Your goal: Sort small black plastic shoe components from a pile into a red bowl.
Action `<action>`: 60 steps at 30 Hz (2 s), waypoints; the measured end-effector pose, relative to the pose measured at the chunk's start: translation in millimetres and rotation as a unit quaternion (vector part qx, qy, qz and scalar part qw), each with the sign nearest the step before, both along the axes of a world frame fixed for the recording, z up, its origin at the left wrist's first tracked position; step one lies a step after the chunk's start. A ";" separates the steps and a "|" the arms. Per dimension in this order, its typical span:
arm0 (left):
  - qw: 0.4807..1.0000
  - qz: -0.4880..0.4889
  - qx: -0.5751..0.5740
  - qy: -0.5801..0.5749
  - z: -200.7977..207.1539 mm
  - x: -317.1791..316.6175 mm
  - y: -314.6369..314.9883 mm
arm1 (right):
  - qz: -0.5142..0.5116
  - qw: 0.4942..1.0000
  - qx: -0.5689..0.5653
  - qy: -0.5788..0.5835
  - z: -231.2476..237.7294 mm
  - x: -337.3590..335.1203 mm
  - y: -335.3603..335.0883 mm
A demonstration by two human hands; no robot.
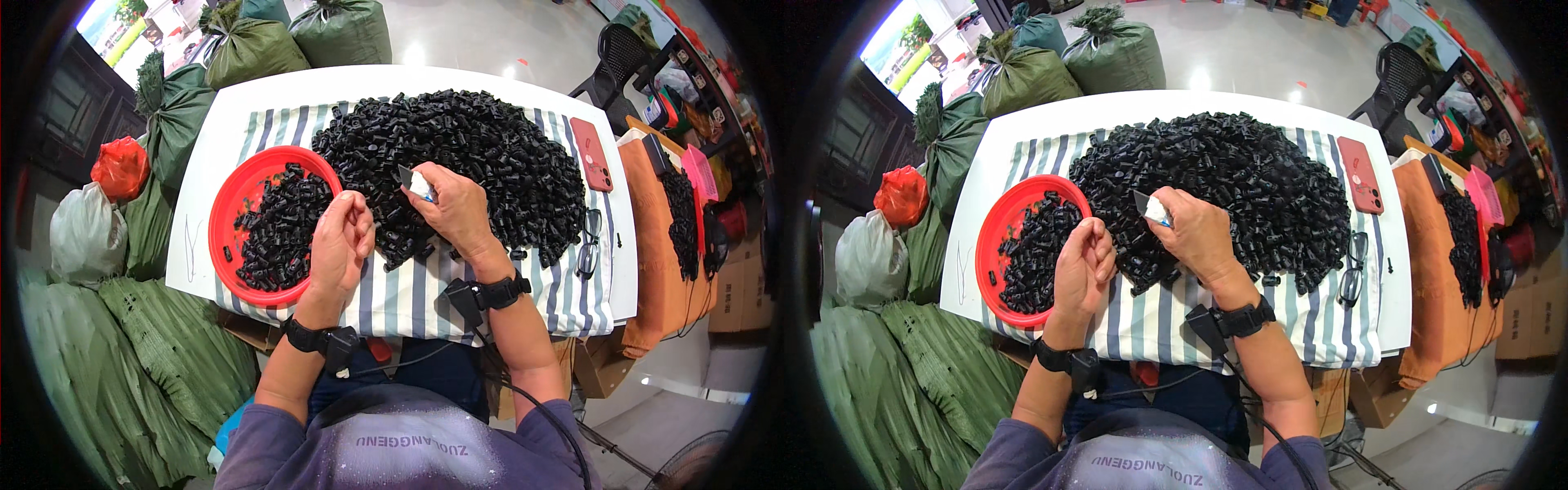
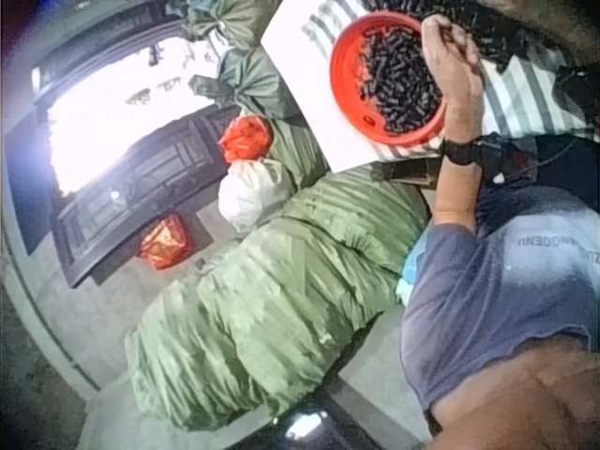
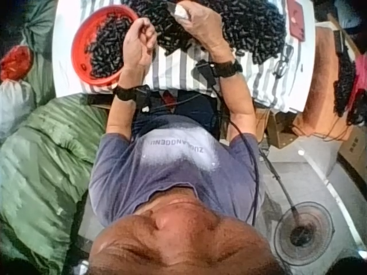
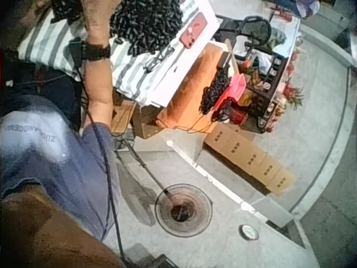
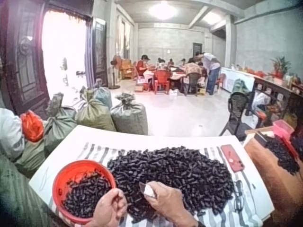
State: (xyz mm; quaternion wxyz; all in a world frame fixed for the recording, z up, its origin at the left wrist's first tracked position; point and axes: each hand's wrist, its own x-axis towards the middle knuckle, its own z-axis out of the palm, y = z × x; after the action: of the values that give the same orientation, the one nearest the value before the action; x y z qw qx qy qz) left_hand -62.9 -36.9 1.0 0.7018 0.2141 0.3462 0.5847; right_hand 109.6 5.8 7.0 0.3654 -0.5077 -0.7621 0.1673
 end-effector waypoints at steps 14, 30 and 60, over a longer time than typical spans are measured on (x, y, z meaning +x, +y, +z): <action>1.000 0.005 -0.001 -0.010 -2.1 1.3 -8.1 | 0.102 0.991 -0.013 -0.087 -3.1 -0.9 -4.6; 0.999 0.037 0.031 0.015 -0.1 4.7 -11.9 | 0.096 0.982 0.003 -0.165 -6.9 -5.4 -8.3; 0.988 0.111 0.021 -0.100 -0.1 -16.0 -5.2 | -0.045 0.999 0.008 0.017 1.7 12.9 2.4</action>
State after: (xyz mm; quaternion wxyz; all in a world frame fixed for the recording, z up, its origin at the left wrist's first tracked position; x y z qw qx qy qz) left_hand -78.9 -42.1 0.9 0.6586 0.1293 0.2833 0.6850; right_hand 122.4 8.2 8.7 0.3897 -0.5356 -0.7335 0.1528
